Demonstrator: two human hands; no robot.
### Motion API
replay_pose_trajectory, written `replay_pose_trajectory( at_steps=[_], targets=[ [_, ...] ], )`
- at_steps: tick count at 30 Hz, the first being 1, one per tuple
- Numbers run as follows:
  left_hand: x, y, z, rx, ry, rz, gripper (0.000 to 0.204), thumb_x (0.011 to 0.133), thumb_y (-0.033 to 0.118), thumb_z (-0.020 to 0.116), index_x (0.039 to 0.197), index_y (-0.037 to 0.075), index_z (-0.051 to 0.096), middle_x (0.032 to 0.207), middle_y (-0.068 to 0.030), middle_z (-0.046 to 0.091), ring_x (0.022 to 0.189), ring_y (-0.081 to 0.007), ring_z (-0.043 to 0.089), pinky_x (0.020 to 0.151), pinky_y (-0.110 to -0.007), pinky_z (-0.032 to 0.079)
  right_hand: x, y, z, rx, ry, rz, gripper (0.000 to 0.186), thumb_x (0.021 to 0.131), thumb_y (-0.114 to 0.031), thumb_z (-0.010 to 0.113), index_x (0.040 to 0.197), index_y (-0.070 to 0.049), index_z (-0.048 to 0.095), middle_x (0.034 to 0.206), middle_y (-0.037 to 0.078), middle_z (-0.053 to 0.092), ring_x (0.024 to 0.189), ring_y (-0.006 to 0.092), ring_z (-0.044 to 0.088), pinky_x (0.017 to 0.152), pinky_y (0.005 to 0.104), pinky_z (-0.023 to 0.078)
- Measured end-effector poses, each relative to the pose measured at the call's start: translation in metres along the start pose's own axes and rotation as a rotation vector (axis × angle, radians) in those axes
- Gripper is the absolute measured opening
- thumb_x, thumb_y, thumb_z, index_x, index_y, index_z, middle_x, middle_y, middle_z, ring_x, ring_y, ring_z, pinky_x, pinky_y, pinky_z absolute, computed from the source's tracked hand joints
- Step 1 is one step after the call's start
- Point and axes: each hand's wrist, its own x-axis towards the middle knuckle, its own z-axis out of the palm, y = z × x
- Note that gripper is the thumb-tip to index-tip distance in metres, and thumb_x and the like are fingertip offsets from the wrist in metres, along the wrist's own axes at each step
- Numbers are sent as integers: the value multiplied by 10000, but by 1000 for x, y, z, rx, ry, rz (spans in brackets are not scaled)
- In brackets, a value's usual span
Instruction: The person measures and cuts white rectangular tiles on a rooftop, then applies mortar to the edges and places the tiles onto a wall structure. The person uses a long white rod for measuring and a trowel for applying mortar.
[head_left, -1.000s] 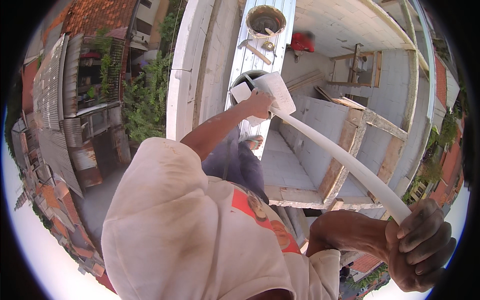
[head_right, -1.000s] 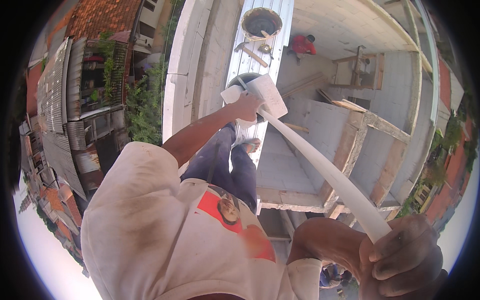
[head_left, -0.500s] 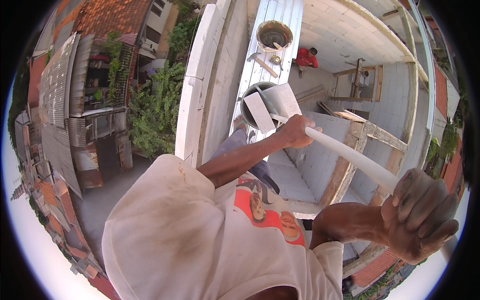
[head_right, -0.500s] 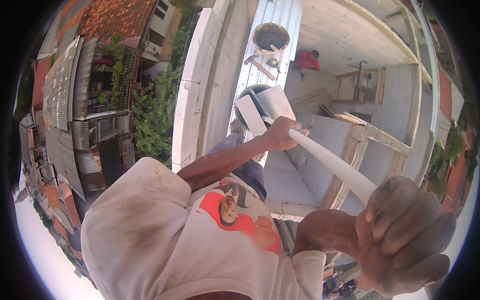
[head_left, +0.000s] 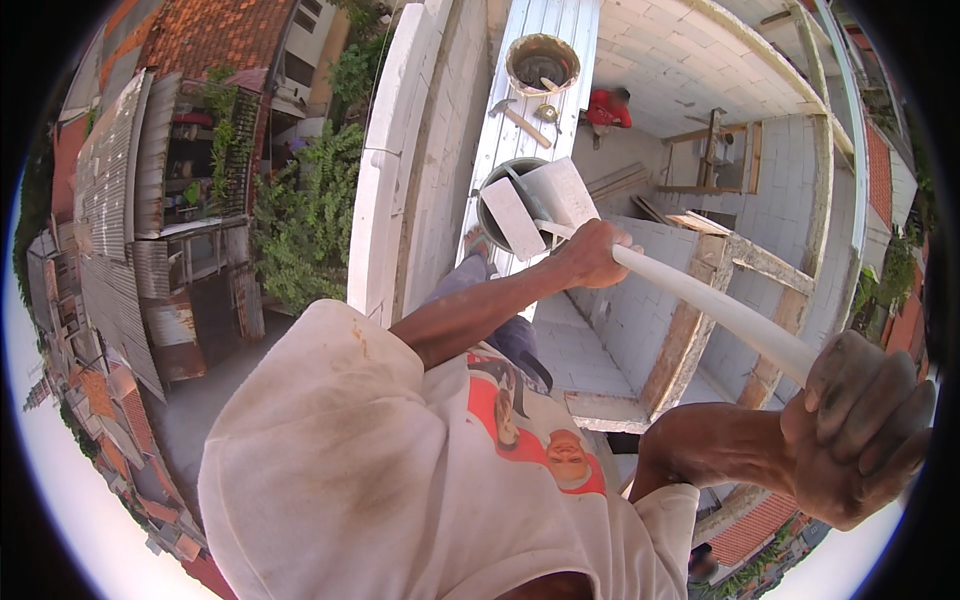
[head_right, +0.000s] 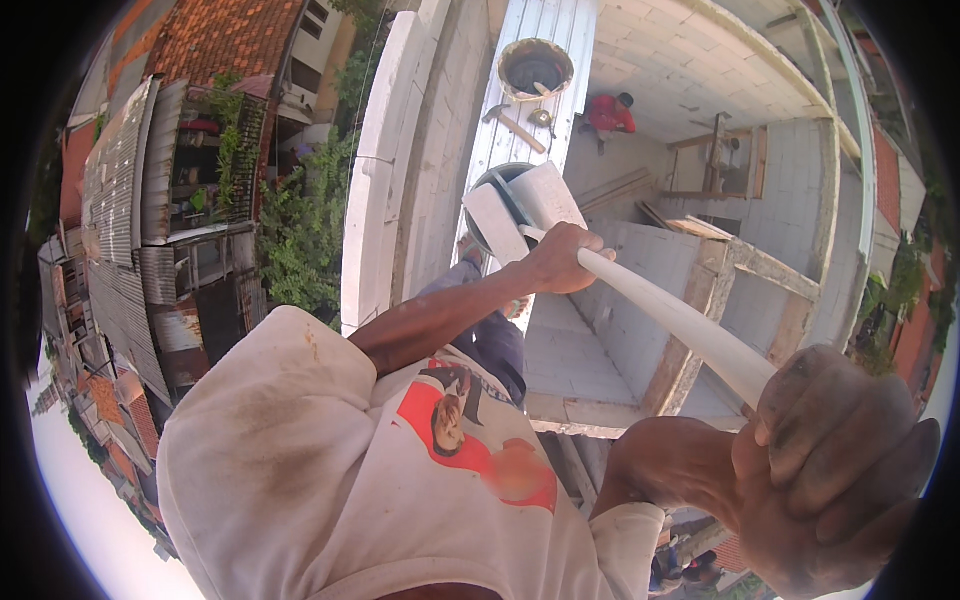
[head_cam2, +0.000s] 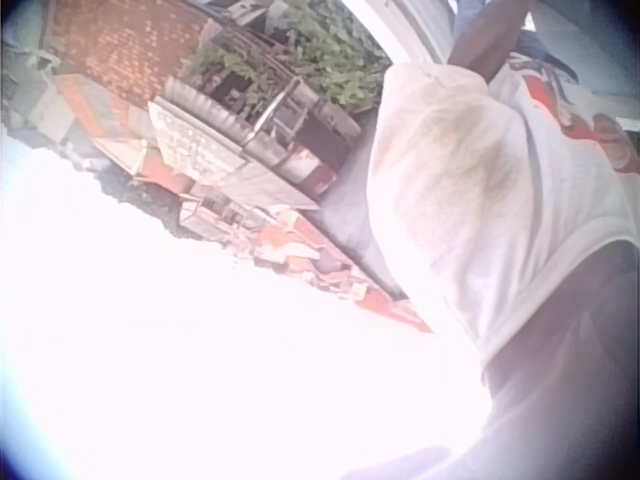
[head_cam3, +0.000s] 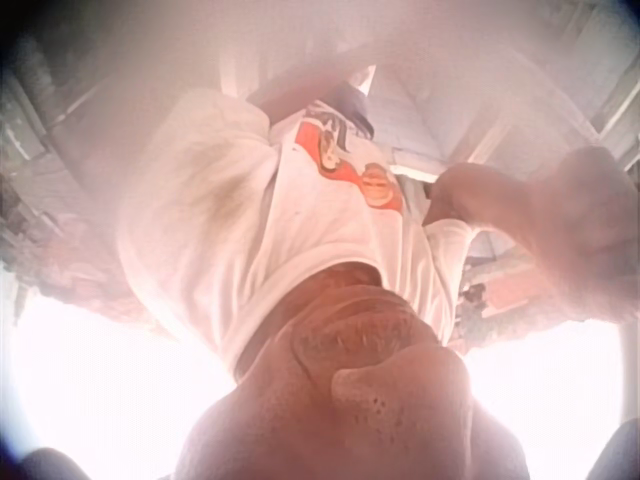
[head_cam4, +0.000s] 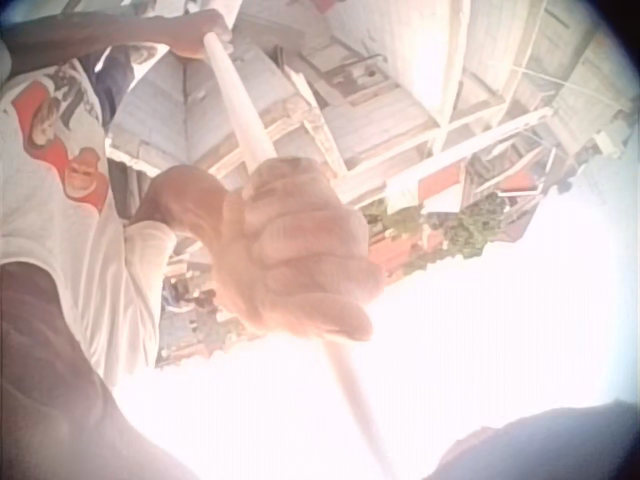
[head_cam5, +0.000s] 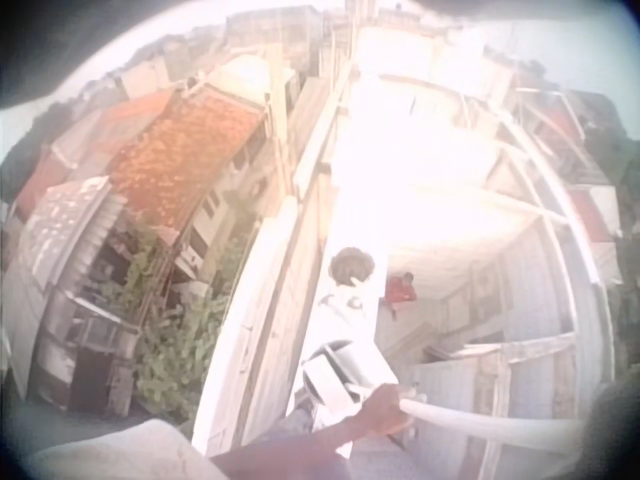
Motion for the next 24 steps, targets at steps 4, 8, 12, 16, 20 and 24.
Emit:
replay_pose_trajectory(
  at_steps=[4, 8, 12, 16, 20, 24],
  targets=[
    [-1, 3, 4, -42, -46, -70, 444, 989, 302, 705, 685, -12, 628, 652, -245, 596, 630, -438, 569, 645, -502, 453, 1, -3, 4, 21, 10, -11, 330, 1034, -219, 462, 719, -196, 365, 636, 16, 315, 496, 93, 269, 459, 309, 355],
    [-6, 13, 8, -71, -91, -72, 418, 982, 305, 707, 713, -13, 671, 670, -244, 628, 655, -441, 608, 657, -502, 469, -7, -12, -4, -6, 29, -19, 328, 1029, -202, 457, 716, -189, 363, 635, 19, 315, 500, 96, 274, 473, 308, 358],
    [-5, 22, 25, -64, -152, -20, 409, 975, 294, 709, 704, -10, 673, 683, -239, 650, 676, -431, 646, 667, -499, 485, -20, -32, -15, -71, 67, -25, 325, 1025, -185, 453, 712, -183, 362, 635, 22, 315, 504, 99, 279, 487, 307, 362],
    [-7, 25, 53, -54, -231, 10, 378, 968, 279, 705, 710, 2, 697, 702, -230, 677, 696, -425, 669, 684, -493, 508, -39, -53, -32, -144, 119, -28, 323, 1020, -168, 448, 709, -177, 360, 634, 25, 315, 509, 102, 284, 500, 306, 365],
    [-6, 42, 81, -74, -358, -25, 356, 966, 275, 695, 732, 9, 723, 724, -228, 696, 710, -426, 682, 707, -496, 531, -61, -76, -50, -241, 179, -27, 321, 1015, -151, 444, 706, -171, 359, 633, 28, 315, 513, 105, 289, 514, 305, 368],
    [-5, 55, 110, -84, -423, 7, 284, 916, 232, 684, 745, 10, 732, 736, -240, 704, 716, -437, 685, 708, -506, 535, -85, -93, -67, -318, 233, -29, 320, 1010, -134, 439, 703, -165, 357, 632, 31, 315, 517, 108, 294, 528, 304, 372]
  ],
)
